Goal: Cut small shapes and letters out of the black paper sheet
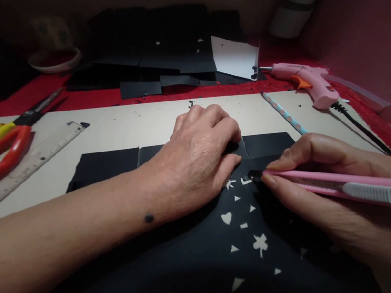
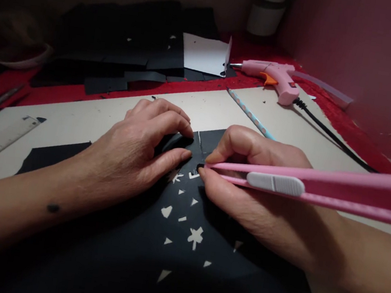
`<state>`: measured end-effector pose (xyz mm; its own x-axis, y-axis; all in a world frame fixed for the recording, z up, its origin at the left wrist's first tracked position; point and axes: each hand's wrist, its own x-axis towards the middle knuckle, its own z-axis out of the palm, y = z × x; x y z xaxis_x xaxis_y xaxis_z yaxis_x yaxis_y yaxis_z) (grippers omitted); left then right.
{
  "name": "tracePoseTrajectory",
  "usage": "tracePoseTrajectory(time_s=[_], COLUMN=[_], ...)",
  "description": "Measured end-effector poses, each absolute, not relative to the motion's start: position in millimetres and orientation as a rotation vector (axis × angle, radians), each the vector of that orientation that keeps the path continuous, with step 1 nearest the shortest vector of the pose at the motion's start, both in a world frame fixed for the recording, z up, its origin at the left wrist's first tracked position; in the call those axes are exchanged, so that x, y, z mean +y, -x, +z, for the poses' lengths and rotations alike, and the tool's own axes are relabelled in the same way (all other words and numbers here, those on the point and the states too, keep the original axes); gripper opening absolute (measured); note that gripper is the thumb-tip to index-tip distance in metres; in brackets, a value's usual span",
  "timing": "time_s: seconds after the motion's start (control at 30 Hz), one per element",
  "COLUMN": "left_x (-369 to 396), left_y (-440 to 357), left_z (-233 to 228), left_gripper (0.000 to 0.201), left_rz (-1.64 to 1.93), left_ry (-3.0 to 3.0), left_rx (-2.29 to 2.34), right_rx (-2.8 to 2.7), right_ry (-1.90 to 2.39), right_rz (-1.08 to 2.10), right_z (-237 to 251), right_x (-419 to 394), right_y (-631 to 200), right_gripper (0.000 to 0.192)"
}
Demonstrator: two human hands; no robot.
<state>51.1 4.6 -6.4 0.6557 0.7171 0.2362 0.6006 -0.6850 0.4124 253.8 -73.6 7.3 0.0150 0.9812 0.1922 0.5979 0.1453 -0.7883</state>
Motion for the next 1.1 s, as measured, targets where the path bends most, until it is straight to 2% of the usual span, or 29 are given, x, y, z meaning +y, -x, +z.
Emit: tracePoseTrajectory(time_s=[0.23,0.43,0.6,0.67,0.8,0.87,1.0,1.1], left_x=[3.1,5.6,7.2,5.4,-3.0,-6.8,-9.4,-8.6], left_y=[-53.5,-52.4,-47.1,-48.6,-60.6,-65.1,-62.1,-56.8], left_z=[-4.7,-1.5,0.3,10.6,39.9,46.4,35.3,24.3], left_gripper=[0.018,0.035,0.031,0.036,0.045,0.048,0.071,0.075], left_rz=[0.518,0.416,0.288,0.163,-0.639,-0.755,-0.515,-0.37], left_ry=[-2.594,-2.564,-2.751,-2.882,-2.868,-2.874,-2.922,-2.927], left_rx=[1.063,0.986,0.846,0.771,0.949,0.953,0.898,0.875], right_rx=[-1.68,-1.678,-1.643,-1.621,-1.567,-1.579,-1.64,-1.615], right_ry=[1.511,1.47,1.452,1.463,1.56,1.57,1.51,1.52], right_rz=[0.632,0.65,0.785,0.846,0.907,0.89,0.838,0.847], right_z=[5.8,3.8,5.5,8.3,15.0,16.8,14.8,11.0], right_x=[-77.4,-75.3,-72.3,-72.1,-74.6,-75.8,-73.8,-70.9], right_y=[-256.4,-254.5,-256.5,-257.1,-255.3,-253.9,-251.4,-248.2], right_gripper=[0.011,0.012,0.012,0.014,0.016,0.016,0.015,0.016])
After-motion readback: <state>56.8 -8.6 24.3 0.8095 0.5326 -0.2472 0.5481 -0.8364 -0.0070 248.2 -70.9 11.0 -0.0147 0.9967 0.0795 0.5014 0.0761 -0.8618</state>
